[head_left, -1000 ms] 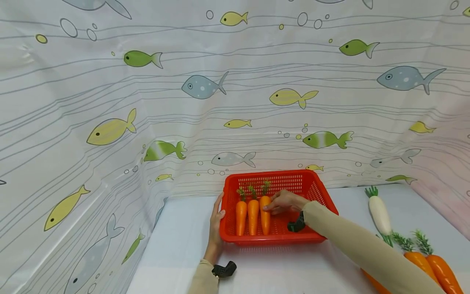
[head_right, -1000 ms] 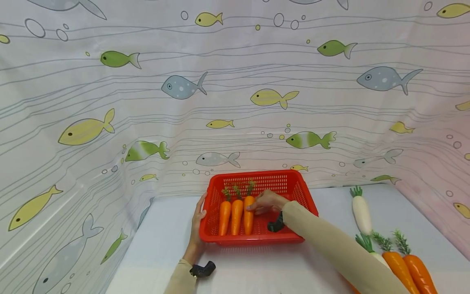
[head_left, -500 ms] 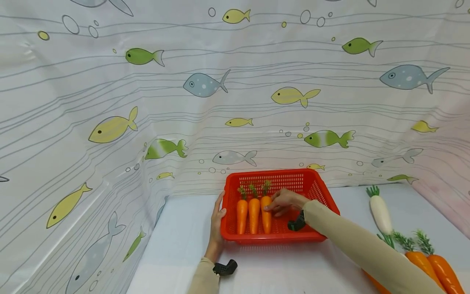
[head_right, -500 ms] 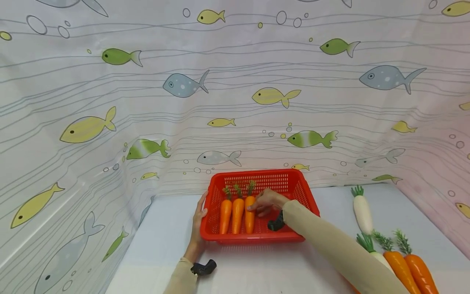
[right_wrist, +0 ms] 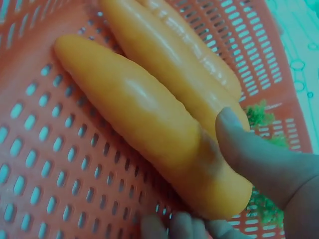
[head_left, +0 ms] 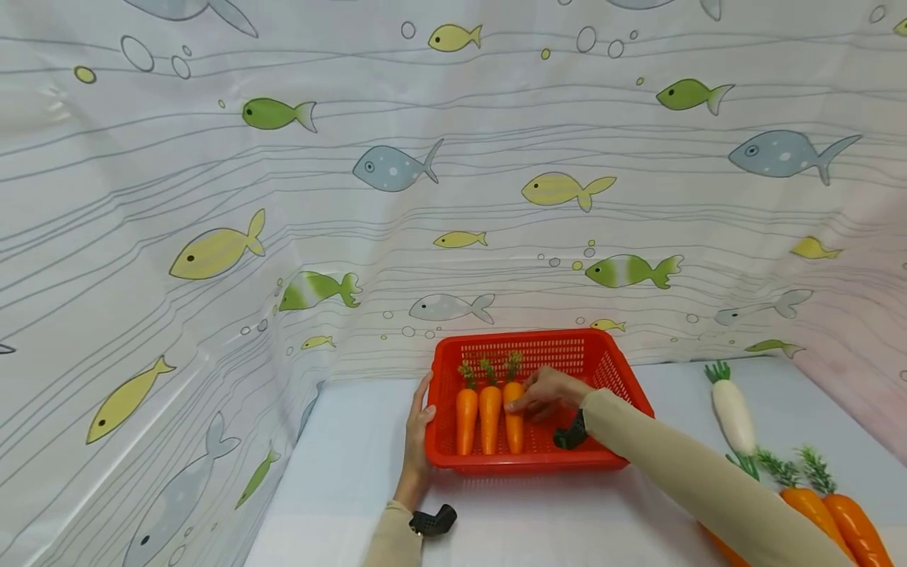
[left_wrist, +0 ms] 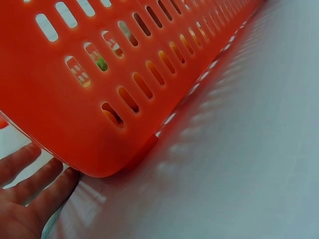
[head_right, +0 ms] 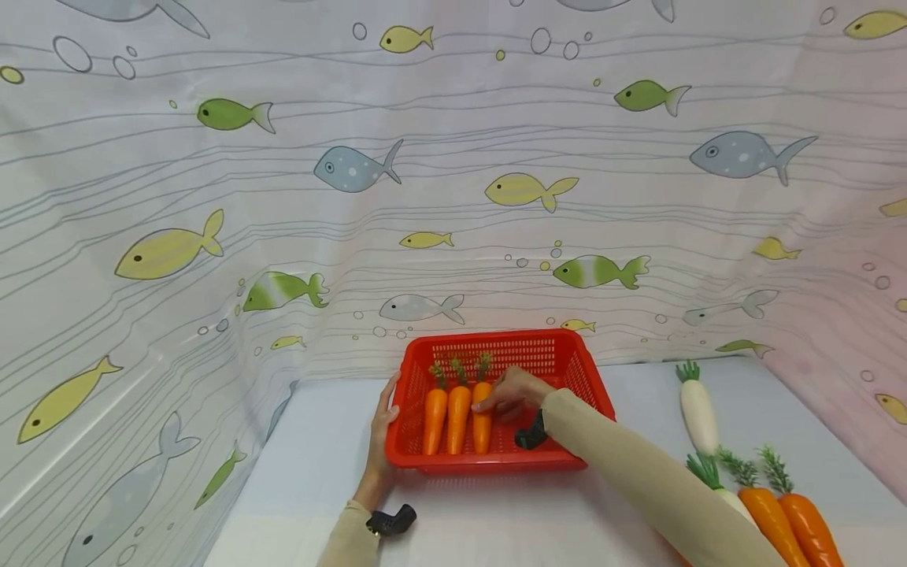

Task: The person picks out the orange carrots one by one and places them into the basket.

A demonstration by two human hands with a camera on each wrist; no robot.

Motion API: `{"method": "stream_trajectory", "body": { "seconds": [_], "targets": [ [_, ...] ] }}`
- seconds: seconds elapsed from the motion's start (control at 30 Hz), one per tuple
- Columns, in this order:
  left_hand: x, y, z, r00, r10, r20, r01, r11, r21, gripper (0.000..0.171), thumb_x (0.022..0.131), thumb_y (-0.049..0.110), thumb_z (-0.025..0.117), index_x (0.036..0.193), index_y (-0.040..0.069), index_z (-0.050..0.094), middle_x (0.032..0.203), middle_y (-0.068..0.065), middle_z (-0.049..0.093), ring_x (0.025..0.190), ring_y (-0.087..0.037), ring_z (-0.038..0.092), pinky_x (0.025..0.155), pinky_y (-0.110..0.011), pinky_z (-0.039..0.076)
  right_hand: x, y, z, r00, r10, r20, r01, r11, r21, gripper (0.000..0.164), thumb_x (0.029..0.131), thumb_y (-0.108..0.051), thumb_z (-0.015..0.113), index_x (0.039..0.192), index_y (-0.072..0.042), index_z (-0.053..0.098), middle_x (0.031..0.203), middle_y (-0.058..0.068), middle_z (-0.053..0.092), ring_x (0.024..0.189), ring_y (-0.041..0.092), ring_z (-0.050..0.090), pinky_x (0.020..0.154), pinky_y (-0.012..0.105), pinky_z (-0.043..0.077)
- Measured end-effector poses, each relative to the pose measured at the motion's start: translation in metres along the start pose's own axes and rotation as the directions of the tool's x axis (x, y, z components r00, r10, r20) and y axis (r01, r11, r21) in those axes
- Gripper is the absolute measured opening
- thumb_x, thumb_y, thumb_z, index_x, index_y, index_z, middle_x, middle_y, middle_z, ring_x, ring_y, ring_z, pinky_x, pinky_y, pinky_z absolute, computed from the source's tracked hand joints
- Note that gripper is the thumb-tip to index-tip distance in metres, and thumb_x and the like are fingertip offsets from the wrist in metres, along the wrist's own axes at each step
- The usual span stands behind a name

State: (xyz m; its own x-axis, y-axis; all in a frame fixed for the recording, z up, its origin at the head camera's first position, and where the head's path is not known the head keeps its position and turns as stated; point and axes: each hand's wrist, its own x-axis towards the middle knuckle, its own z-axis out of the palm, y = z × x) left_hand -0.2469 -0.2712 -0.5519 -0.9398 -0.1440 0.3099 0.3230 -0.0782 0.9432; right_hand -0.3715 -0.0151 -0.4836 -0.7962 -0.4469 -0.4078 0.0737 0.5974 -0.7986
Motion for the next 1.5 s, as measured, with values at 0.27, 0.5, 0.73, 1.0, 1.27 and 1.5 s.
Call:
{"method": "stream_trajectory", "body": {
  "seconds": [0.27, 0.5, 0.73, 1.0, 1.27, 1.5],
  "targets": [
    [0.001, -0.001, 0.0, 1.0, -0.006, -0.001, 0.006, 1.0, 0.006, 0.065, 0.105, 0.02, 0.032, 0.169, 0.026, 0.026, 0.176, -0.003, 0.027, 0.156, -0.042, 0.033, 0.122, -0.062, 0.037, -0.02, 0.001, -0.02, 0.998, -0.044, -0.053, 0.037, 0.992, -0.123, 0.04, 0.086, -0.035, 0.088, 0.104, -0.001, 0.078, 0.09, 0.006, 0.075, 0.083, 0.022, 0.071, 0.082, 0.04, 0.066],
    [0.001, 0.001, -0.001, 1.0, -0.02, -0.005, 0.02, 1.0, 0.018, 0.065, 0.105, 0.02, 0.032, 0.169, 0.028, 0.026, 0.176, -0.002, 0.026, 0.156, -0.038, 0.034, 0.122, -0.062, 0.038, -0.048, 0.007, -0.059, 0.991, -0.089, -0.104, 0.059, 0.963, -0.263, 0.054, 0.089, -0.037, 0.085, 0.127, 0.0, 0.073, 0.104, 0.009, 0.076, 0.091, 0.023, 0.069, 0.085, 0.04, 0.065],
    [0.0, 0.0, -0.002, 1.0, -0.003, -0.008, 0.003, 0.999, 0.033, 0.065, 0.105, 0.019, 0.032, 0.169, 0.025, 0.026, 0.176, -0.001, 0.024, 0.157, -0.038, 0.033, 0.122, -0.062, 0.036, -0.088, 0.011, -0.084, 0.972, -0.212, -0.099, 0.179, 0.947, -0.267, 0.043, 0.093, -0.032, 0.08, 0.124, -0.003, 0.075, 0.111, 0.011, 0.076, 0.094, 0.026, 0.073, 0.081, 0.043, 0.066],
    [0.0, 0.0, 0.0, 0.999, -0.029, -0.014, 0.029, 0.999, 0.031, 0.066, 0.105, 0.018, 0.034, 0.169, 0.027, 0.027, 0.176, -0.002, 0.025, 0.158, -0.036, 0.032, 0.123, -0.06, 0.036, -0.133, 0.028, -0.106, 0.956, -0.222, -0.19, 0.186, 0.964, -0.19, 0.045, 0.097, -0.035, 0.075, 0.127, -0.001, 0.073, 0.111, 0.013, 0.075, 0.091, 0.024, 0.071, 0.077, 0.038, 0.066],
    [-0.002, 0.0, -0.001, 1.0, -0.025, -0.014, 0.026, 0.999, 0.019, 0.065, 0.105, 0.023, 0.035, 0.169, 0.028, 0.026, 0.176, 0.0, 0.025, 0.158, -0.036, 0.031, 0.124, -0.062, 0.034, -0.165, 0.061, -0.137, 0.953, -0.21, -0.218, 0.14, 0.945, -0.296, 0.043, 0.1, -0.035, 0.071, 0.126, -0.001, 0.07, 0.091, 0.003, 0.071, 0.084, 0.02, 0.063, 0.066, 0.035, 0.062],
    [-0.002, 0.002, 0.001, 1.0, -0.024, -0.011, 0.025, 1.0, 0.013, 0.066, 0.105, 0.024, 0.037, 0.17, 0.026, 0.026, 0.176, -0.001, 0.024, 0.158, -0.039, 0.029, 0.123, -0.061, 0.036, -0.188, 0.102, -0.142, 0.972, -0.1, -0.213, 0.021, 0.937, -0.348, 0.04, 0.096, -0.038, 0.077, 0.116, -0.004, 0.073, 0.088, 0.004, 0.069, 0.074, 0.02, 0.065, 0.055, 0.032, 0.057]
  ]
}}
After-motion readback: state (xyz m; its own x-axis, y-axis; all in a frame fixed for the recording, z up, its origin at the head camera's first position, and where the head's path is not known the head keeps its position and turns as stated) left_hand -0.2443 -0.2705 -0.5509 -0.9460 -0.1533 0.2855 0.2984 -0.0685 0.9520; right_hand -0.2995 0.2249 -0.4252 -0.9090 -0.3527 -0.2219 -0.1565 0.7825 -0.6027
